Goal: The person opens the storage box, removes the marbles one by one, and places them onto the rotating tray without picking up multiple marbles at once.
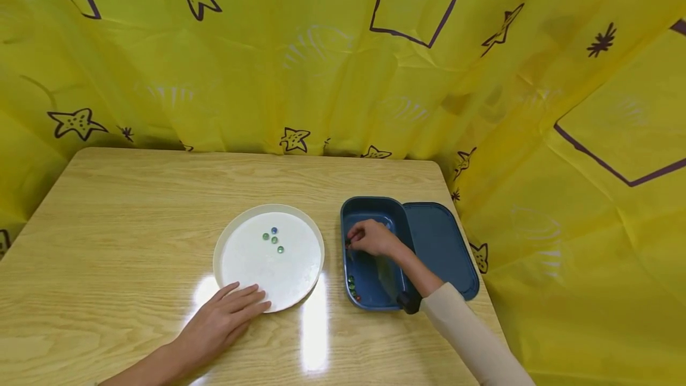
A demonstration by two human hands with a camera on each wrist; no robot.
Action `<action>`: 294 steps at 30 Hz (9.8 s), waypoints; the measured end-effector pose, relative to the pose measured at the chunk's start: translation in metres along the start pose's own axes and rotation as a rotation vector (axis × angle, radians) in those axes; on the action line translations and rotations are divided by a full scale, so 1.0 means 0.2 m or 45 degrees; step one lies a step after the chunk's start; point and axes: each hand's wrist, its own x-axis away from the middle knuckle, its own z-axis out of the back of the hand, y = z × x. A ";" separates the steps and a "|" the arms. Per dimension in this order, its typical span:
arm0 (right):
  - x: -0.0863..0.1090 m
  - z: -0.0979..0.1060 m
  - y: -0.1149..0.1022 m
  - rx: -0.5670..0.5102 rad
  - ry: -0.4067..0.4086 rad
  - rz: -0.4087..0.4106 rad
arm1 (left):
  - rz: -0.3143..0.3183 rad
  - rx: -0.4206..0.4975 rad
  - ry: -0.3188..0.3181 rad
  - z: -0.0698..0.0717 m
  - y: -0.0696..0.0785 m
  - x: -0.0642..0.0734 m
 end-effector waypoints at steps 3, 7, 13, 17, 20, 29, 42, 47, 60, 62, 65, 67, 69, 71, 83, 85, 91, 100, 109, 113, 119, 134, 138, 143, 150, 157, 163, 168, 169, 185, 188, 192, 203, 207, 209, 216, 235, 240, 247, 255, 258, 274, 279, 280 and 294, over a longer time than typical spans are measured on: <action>-0.01 -0.01 0.00 0.051 0.008 -0.013 | -0.004 -0.003 -0.001 0.00 0.00 0.00; -0.03 -0.01 0.01 0.126 0.011 -0.020 | -0.008 -0.009 0.002 0.00 0.00 0.00; -0.06 -0.01 0.01 0.236 0.007 -0.002 | -0.006 -0.002 0.004 0.00 0.00 0.00; -0.07 -0.01 0.02 0.279 0.007 0.007 | -0.008 -0.002 0.006 0.00 0.00 0.00; -0.08 -0.01 0.02 0.302 0.006 0.004 | -0.010 -0.002 0.010 0.00 0.00 -0.01; -0.08 -0.02 0.02 0.322 0.015 -0.010 | -0.016 -0.006 0.009 0.00 0.00 -0.01; -0.06 0.02 0.00 0.222 0.010 -0.003 | -0.009 0.004 0.002 0.00 0.00 -0.01; -0.05 0.05 -0.01 0.157 0.028 0.009 | -0.008 0.000 -0.004 0.01 0.00 -0.01; 0.02 0.13 -0.12 0.114 0.102 0.059 | -0.009 -0.007 -0.012 0.00 0.00 -0.01; 0.03 0.14 -0.14 0.111 0.119 0.066 | -0.008 -0.009 -0.012 0.00 0.00 -0.01; 0.04 0.15 -0.16 0.104 0.137 0.084 | -0.009 -0.009 -0.010 0.00 0.00 -0.01; 0.04 0.16 -0.17 0.092 0.143 0.098 | -0.009 -0.007 -0.008 0.00 0.00 -0.01; 0.05 0.17 -0.18 0.077 0.149 0.106 | -0.009 -0.004 -0.005 0.01 0.00 -0.01; 0.05 0.17 -0.20 0.067 0.153 0.118 | -0.008 -0.002 -0.003 0.01 0.00 -0.01; 0.03 0.16 -0.32 0.019 0.129 0.216 | -0.010 -0.008 -0.008 0.01 0.00 -0.01; 0.02 0.15 -0.34 0.022 0.131 0.230 | -0.011 -0.009 -0.007 0.01 0.00 -0.01; -0.02 0.12 -0.40 0.008 0.118 0.255 | -0.009 -0.013 -0.004 0.01 0.00 -0.01; -0.09 0.06 -0.48 0.009 0.113 0.282 | -0.003 -0.010 -0.004 0.01 0.00 -0.02; -0.16 -0.03 -0.52 0.001 0.076 0.303 | -0.002 -0.009 0.001 0.00 0.01 -0.02; -0.18 -0.08 -0.53 -0.031 0.042 0.308 | 0.000 -0.012 -0.018 0.01 0.01 -0.01; -0.22 -0.15 -0.55 -0.020 0.000 0.300 | 0.003 -0.011 -0.028 0.01 0.01 -0.01; -0.30 -0.29 -0.55 0.067 -0.103 0.313 | -0.003 0.019 -0.014 0.00 0.00 -0.01; -0.31 -0.32 -0.55 0.089 -0.108 0.310 | 0.006 0.025 -0.026 0.00 0.01 -0.01; -0.33 -0.35 -0.54 0.112 -0.107 0.302 | -0.002 0.020 -0.020 0.00 0.00 -0.01; -0.34 -0.38 -0.53 0.112 -0.118 0.317 | -0.002 0.013 -0.019 0.00 0.00 -0.01; -0.34 -0.39 -0.54 0.135 -0.108 0.282 | 0.003 0.019 -0.037 0.01 0.00 -0.01; -0.34 -0.40 -0.53 0.161 -0.083 0.268 | 0.000 0.016 -0.029 0.01 0.00 -0.01; -0.34 -0.41 -0.53 0.180 -0.066 0.273 | 0.002 0.024 -0.037 0.01 0.00 -0.01; -0.34 -0.41 -0.53 0.184 -0.063 0.274 | 0.002 0.024 -0.038 0.01 0.00 -0.01; -0.34 -0.42 -0.51 0.226 -0.035 0.294 | 0.006 0.012 -0.027 0.01 0.00 -0.01; -0.35 -0.43 -0.51 0.234 -0.032 0.295 | 0.004 0.009 -0.021 0.01 0.00 -0.02; -0.35 -0.43 -0.50 0.240 -0.031 0.304 | 0.004 0.009 -0.020 0.01 0.00 -0.02; -0.37 -0.44 -0.49 0.250 -0.011 0.334 | 0.009 0.012 -0.033 0.01 0.00 -0.02; -0.37 -0.45 -0.49 0.245 -0.014 0.321 | 0.006 0.011 -0.028 0.01 0.00 -0.02; -0.38 -0.45 -0.48 0.247 -0.014 0.320 | 0.004 0.011 -0.025 0.01 0.00 -0.02; -0.38 -0.46 -0.48 0.254 -0.016 0.316 | 0.004 0.010 -0.020 0.01 0.00 -0.01; -0.38 -0.45 -0.48 0.234 -0.013 0.310 | 0.013 0.025 -0.042 0.01 0.00 -0.02; -0.36 -0.41 -0.51 0.182 -0.012 0.297 | 0.013 0.031 -0.049 0.01 0.00 -0.02; -0.31 -0.31 -0.53 0.151 0.015 0.289 | 0.013 0.027 -0.045 0.01 0.00 -0.02; -0.22 -0.18 -0.52 0.124 0.079 0.266 | 0.013 0.014 -0.021 0.01 0.00 -0.02; -0.19 -0.13 -0.50 0.101 0.109 0.268 | 0.017 0.013 -0.023 0.01 0.00 -0.02; 0.07 0.07 -0.30 -0.002 0.259 0.164 | 0.024 0.024 -0.027 0.00 0.00 -0.01; 0.12 0.08 -0.24 0.035 0.275 0.117 | 0.029 0.026 -0.033 0.00 0.00 -0.01; 0.13 0.08 -0.23 0.043 0.274 0.107 | 0.030 0.027 -0.034 0.00 0.00 -0.01; 0.17 0.00 -0.05 0.026 0.182 0.116 | 0.028 0.017 -0.038 0.01 0.00 -0.01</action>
